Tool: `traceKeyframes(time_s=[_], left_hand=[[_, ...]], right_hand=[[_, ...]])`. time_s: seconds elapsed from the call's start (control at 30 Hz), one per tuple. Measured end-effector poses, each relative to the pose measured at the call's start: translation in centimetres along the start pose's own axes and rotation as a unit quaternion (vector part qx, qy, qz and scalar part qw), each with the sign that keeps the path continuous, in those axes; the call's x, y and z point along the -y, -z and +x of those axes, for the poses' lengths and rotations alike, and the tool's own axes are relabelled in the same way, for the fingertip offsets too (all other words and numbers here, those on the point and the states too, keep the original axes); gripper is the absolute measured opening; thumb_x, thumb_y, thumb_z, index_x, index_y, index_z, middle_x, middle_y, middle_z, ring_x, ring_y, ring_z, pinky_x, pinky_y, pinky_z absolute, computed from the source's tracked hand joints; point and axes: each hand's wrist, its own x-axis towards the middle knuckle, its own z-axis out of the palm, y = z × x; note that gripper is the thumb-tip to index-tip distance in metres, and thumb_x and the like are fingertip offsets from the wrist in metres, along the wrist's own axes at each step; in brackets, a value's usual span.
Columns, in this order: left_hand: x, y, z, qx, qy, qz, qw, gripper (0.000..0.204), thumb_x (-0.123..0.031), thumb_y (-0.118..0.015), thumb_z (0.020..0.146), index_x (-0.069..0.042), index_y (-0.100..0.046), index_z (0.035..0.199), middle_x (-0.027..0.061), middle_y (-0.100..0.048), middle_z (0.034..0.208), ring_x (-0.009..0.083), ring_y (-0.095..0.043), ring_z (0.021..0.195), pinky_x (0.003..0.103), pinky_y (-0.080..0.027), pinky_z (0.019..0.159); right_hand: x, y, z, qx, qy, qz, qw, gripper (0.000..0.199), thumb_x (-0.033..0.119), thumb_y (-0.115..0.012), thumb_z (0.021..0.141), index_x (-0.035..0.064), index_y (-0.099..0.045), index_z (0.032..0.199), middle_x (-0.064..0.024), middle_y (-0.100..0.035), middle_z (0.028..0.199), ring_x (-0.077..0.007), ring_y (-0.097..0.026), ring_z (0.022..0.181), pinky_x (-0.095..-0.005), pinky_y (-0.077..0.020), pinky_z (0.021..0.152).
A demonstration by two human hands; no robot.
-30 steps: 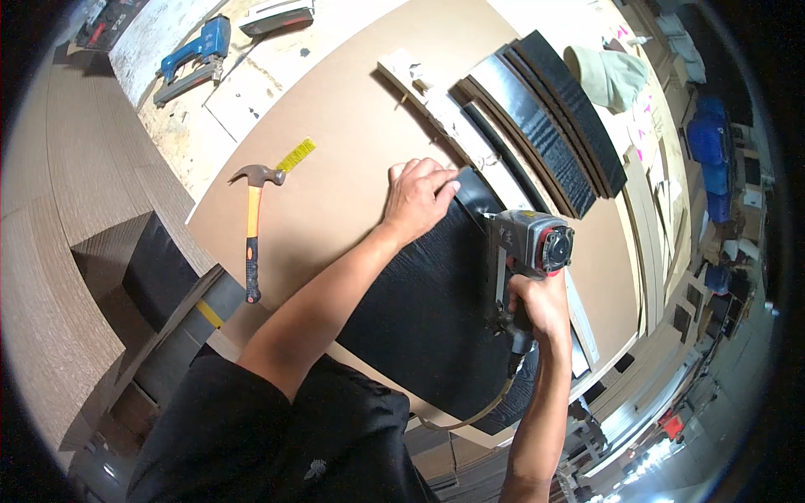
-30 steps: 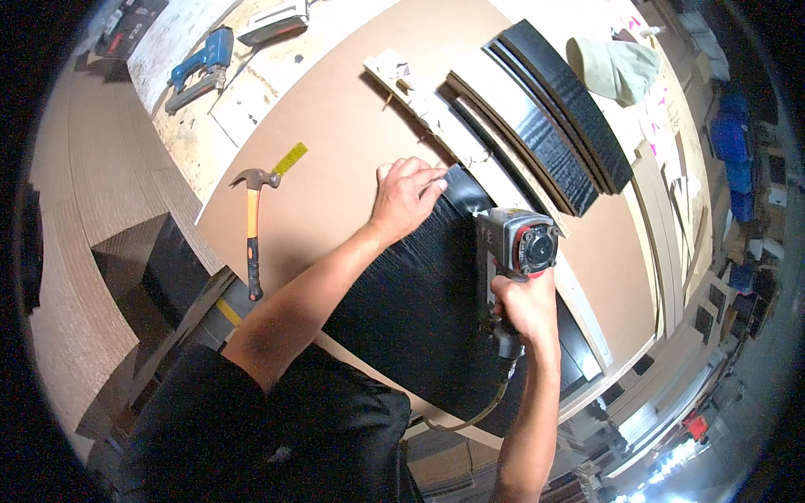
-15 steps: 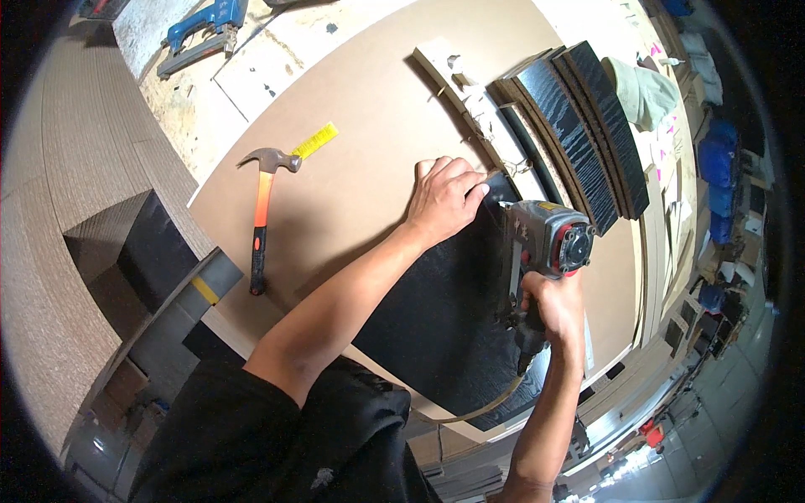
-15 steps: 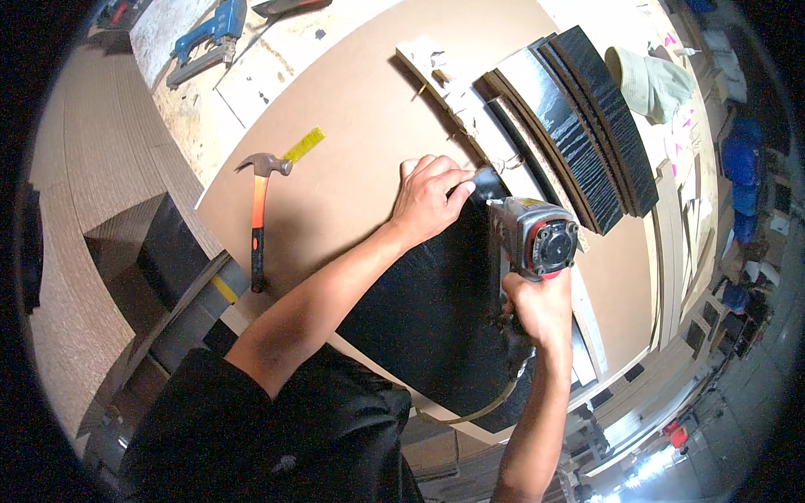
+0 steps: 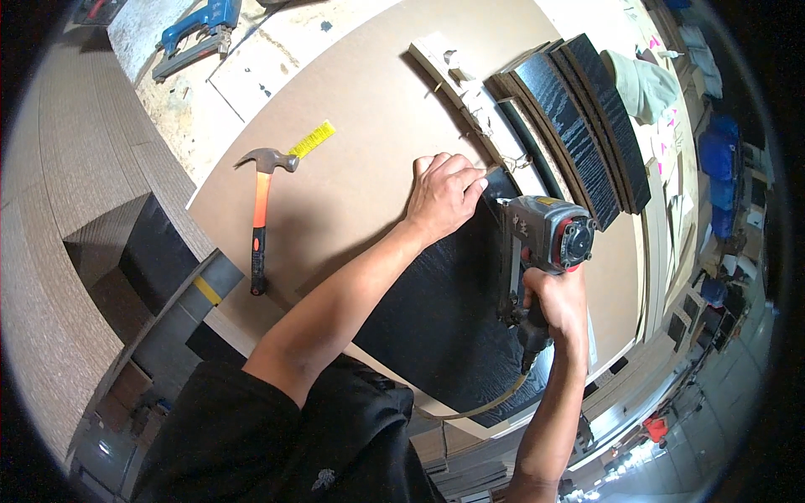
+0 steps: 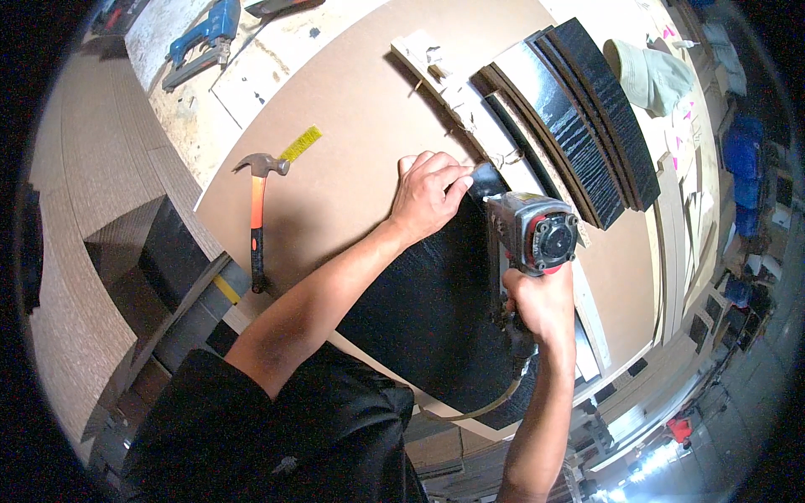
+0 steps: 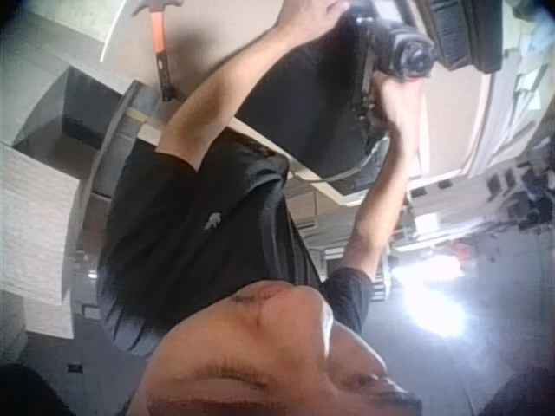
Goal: The person positions wooden edge strips onto a black panel and secures them using a pneumatic nail gun. The person then lifts and rotates the panel, places it onto a stack of panels, and aligns another panel on the workbench to nail on more strips.
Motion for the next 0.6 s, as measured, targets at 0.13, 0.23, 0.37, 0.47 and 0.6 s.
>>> traceKeyframes(time_s=[0.13, 0.23, 0.37, 0.47, 0.6], left_hand=[[0.17, -0.17, -0.05, -0.004, -0.001, -0.007, 1.0, 0.015, -0.023, -0.064, 0.089, -0.01, -0.073, 0.09, 0.0023, -0.064, 0.089, 0.0201, -0.058, 0.092, 0.039, -0.036, 0.087], [0.07, 0.16, -0.12, 0.012, 0.016, -0.013, 1.0, 0.014, -0.021, -0.063, 0.089, -0.01, -0.072, 0.09, 0.0026, -0.064, 0.092, 0.0202, -0.057, 0.095, 0.04, -0.035, 0.09], [-0.01, 0.03, 0.07, 0.008, 0.01, -0.012, 1.0, 0.014, -0.02, -0.063, 0.089, -0.01, -0.072, 0.09, 0.0026, -0.064, 0.092, 0.0203, -0.057, 0.095, 0.04, -0.035, 0.09], [0.11, -0.03, 0.21, -0.002, -0.003, -0.003, 1.0, 0.016, -0.023, -0.063, 0.089, -0.01, -0.072, 0.09, 0.0024, -0.064, 0.089, 0.0208, -0.059, 0.092, 0.039, -0.036, 0.086], [-0.01, -0.16, 0.22, -0.01, -0.008, -0.007, 1.0, 0.015, -0.023, -0.064, 0.089, -0.01, -0.072, 0.09, 0.0026, -0.064, 0.088, 0.0213, -0.059, 0.091, 0.039, -0.036, 0.086]], right_hand=[[0.23, -0.33, -0.07, -0.001, 0.016, 0.008, 1.0, 0.034, -0.004, -0.056, 0.064, -0.0034, -0.059, 0.098, -0.0069, -0.058, 0.077, -0.0143, -0.053, 0.052, -0.0283, -0.0442, 0.046], [0.58, -0.54, 0.19, -0.003, 0.008, -0.005, 1.0, 0.032, -0.004, -0.056, 0.064, -0.0027, -0.059, 0.096, -0.0058, -0.058, 0.074, -0.0136, -0.053, 0.052, -0.0284, -0.0438, 0.045], [0.67, -0.16, 0.29, 0.004, 0.011, -0.019, 1.0, 0.028, -0.003, -0.056, 0.065, -0.0015, -0.059, 0.094, -0.0038, -0.057, 0.07, -0.0126, -0.052, 0.051, -0.0281, -0.0428, 0.045], [0.46, -0.37, 0.29, -0.003, 0.009, -0.034, 0.999, 0.026, -0.003, -0.057, 0.066, -0.0014, -0.059, 0.092, -0.004, -0.057, 0.069, -0.0122, -0.052, 0.05, -0.0277, -0.042, 0.044], [0.29, -0.32, 0.48, -0.003, 0.008, -0.034, 0.999, 0.023, -0.003, -0.057, 0.066, -0.0016, -0.059, 0.089, -0.004, -0.056, 0.067, -0.0121, -0.052, 0.048, -0.0275, -0.0419, 0.044]])
